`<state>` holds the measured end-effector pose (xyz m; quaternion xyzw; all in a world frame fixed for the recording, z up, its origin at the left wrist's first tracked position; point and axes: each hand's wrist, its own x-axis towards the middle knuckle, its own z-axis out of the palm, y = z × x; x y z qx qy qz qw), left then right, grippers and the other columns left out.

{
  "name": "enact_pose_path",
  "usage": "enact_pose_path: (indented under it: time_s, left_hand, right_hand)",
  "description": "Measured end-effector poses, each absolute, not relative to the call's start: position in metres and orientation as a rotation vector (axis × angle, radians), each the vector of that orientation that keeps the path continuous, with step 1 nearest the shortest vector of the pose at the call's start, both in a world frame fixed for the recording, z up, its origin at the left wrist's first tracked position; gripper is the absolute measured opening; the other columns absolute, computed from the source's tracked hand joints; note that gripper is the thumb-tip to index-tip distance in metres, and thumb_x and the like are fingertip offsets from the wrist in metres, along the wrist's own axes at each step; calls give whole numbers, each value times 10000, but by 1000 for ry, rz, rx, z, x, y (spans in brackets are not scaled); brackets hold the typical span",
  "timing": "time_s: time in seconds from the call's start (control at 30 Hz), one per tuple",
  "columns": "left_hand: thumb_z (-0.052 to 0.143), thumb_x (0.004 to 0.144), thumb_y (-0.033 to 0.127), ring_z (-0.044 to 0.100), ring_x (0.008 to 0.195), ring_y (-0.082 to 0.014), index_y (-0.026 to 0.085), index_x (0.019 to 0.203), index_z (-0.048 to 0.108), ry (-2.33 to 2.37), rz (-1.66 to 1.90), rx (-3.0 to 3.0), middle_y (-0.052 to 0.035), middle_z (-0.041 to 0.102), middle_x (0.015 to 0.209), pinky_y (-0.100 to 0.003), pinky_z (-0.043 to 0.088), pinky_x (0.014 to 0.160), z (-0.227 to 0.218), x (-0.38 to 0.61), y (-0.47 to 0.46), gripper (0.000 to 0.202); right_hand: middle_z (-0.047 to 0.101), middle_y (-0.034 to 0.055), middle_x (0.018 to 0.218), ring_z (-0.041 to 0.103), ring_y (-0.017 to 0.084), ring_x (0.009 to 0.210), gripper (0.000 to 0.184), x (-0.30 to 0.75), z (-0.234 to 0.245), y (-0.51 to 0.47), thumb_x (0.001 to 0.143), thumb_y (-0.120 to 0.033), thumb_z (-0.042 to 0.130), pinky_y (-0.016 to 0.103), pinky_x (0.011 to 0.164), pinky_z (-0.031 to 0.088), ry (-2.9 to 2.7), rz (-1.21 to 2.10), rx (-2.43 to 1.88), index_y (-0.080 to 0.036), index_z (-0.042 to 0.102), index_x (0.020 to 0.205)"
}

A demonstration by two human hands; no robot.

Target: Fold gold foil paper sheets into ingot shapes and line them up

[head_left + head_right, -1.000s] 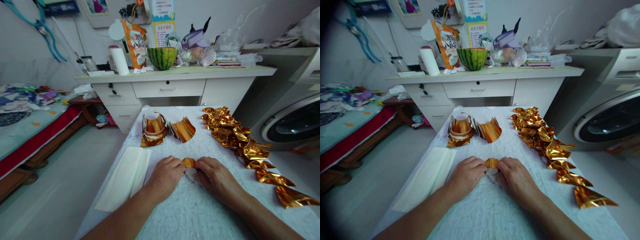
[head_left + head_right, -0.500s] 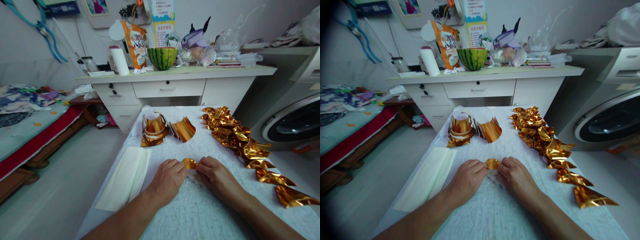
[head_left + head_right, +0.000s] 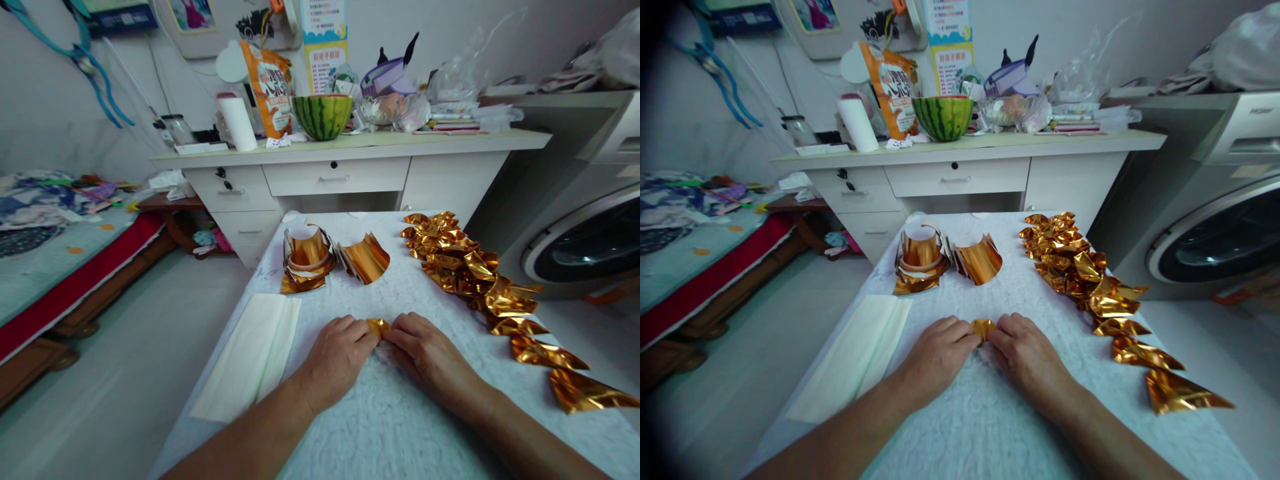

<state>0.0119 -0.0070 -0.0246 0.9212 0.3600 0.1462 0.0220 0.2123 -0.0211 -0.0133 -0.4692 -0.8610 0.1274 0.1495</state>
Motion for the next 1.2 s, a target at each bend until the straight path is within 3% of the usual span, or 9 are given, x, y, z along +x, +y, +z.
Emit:
enact_pose_path:
  time_s: [0.17,0.6,0.9,1.03,1.2]
  left_hand:
    - [493,961,213,511,820,-190,193,877,589,1081,446,2854,1,585,843,-322,433,706,-25,11,-5,129]
    - [500,945,173,500,817,-184,199,895,613,1028,433,2779,-8,569,842,-315,414,713,-20,10,-9,126]
    - [537,909,130,495,818,-178,217,916,651,1061,437,2703,-12,563,845,-309,408,723,-23,10,-7,143]
    - [520,910,116,505,820,-180,224,948,662,1059,442,2665,-16,572,845,-307,412,726,-23,8,-6,183]
    - [535,907,113,541,857,-179,204,1031,635,1045,508,2505,-18,621,895,-304,436,766,-17,5,-5,183]
  right_hand:
    - [600,62,797,525,198,773,258,211,-12,-20,967,-226,477,322,691,399,-2466,396,-1321,-174,682,820]
    - [611,64,859,536,215,833,157,212,-12,-19,907,-123,520,340,734,417,-2441,525,-1329,-185,664,890]
    - [611,66,874,552,213,846,177,214,-14,-21,950,-213,501,334,739,429,-2390,561,-1264,-197,675,918]
    - [625,48,869,564,195,831,158,217,-14,-21,933,-158,500,317,736,435,-2315,608,-1299,-203,650,958]
    - [621,43,829,567,194,812,158,216,-11,-19,918,-145,504,315,725,428,-2300,630,-1390,-192,639,853]
